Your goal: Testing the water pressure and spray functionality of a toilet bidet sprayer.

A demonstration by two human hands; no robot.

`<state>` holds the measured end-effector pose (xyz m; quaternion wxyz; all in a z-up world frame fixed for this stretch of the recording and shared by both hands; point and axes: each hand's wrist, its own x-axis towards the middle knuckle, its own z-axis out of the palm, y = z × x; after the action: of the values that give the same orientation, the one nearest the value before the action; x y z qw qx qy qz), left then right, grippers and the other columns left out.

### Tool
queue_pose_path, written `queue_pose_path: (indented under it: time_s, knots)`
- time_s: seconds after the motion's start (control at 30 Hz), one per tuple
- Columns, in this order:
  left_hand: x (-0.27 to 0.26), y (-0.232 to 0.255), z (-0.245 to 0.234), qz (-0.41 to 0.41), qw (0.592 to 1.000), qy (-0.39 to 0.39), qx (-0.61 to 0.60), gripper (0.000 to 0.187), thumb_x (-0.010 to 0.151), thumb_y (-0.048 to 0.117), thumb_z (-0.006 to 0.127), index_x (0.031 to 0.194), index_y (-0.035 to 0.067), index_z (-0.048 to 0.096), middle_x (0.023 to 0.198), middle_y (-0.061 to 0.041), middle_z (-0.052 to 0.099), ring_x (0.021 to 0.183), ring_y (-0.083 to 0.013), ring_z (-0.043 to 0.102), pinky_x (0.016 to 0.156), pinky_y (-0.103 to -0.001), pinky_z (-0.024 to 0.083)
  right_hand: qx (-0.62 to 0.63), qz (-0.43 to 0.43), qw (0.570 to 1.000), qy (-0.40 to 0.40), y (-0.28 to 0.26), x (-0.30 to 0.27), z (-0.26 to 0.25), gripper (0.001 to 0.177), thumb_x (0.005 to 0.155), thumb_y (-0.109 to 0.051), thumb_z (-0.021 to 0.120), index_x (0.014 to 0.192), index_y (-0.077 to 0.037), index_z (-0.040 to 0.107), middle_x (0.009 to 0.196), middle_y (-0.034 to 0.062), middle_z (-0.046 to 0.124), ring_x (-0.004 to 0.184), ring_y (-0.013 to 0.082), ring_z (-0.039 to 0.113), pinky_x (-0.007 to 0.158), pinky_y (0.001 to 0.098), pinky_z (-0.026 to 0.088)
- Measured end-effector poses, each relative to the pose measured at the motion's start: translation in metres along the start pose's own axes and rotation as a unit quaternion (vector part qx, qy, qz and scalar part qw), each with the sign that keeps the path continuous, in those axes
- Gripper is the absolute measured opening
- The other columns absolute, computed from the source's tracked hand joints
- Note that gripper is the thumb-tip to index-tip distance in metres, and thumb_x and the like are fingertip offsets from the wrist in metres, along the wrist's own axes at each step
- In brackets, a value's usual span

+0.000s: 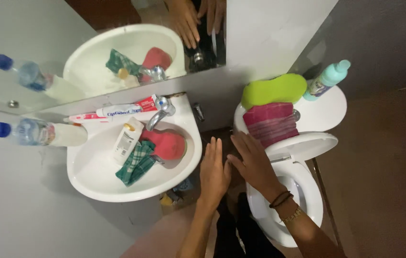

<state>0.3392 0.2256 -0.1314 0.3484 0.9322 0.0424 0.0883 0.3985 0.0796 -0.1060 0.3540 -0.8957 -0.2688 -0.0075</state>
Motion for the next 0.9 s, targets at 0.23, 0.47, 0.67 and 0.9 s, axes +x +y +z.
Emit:
queue_pose_path:
  time_s: [0.23, 0.47, 0.67, 0.9]
  knots:
    - [0.011, -0.022, 0.02, -0.059, 0.997, -0.028, -0.031, 0.068, 0.097, 0.011, 0.059, 0.158, 0.0, 0.03, 0.165, -0.024, 0.031, 0.151, -0.0445, 0.031, 0.12, -0.048, 0.03, 0.034, 0.024, 0.999, 0.005, 0.019, 0.008, 0.032, 0.054, 0.099, -0.029, 0.064, 0.141, 0.002, 0.052, 0.147, 0.024, 0.052, 0.136, 0.0424, 0.048, 0.114, 0.0484, 0.038]
    - [0.021, -0.053, 0.052, -0.081, 0.994, 0.013, -0.077, 0.068, 0.097, 0.007, 0.053, 0.159, -0.001, 0.028, 0.167, -0.027, 0.026, 0.154, -0.0446, 0.025, 0.125, -0.051, 0.022, 0.03, 0.019, 0.999, 0.02, 0.044, 0.014, 0.077, 0.057, 0.099, -0.029, 0.067, 0.144, 0.002, 0.051, 0.148, 0.0284, 0.051, 0.137, 0.0449, 0.048, 0.114, 0.0493, 0.039]
    - [0.031, -0.089, 0.085, -0.063, 0.99, 0.071, -0.102, 0.064, 0.099, 0.005, 0.05, 0.159, -0.001, 0.029, 0.164, -0.028, 0.033, 0.154, -0.0445, 0.03, 0.128, -0.049, 0.023, 0.048, 0.023, 0.998, 0.044, 0.05, 0.032, 0.099, 0.057, 0.098, -0.026, 0.068, 0.144, 0.001, 0.052, 0.142, 0.0279, 0.055, 0.13, 0.0455, 0.053, 0.109, 0.0481, 0.044]
    - [0.041, -0.158, 0.139, -0.038, 0.978, 0.158, -0.132, 0.068, 0.093, -0.003, 0.05, 0.16, -0.001, 0.036, 0.16, -0.028, 0.041, 0.15, -0.0439, 0.043, 0.127, -0.048, 0.033, 0.078, 0.097, 0.992, -0.01, 0.067, 0.058, 0.13, 0.046, 0.101, -0.02, 0.066, 0.138, 0.005, 0.056, 0.133, 0.0247, 0.062, 0.118, 0.0432, 0.061, 0.102, 0.0492, 0.048]
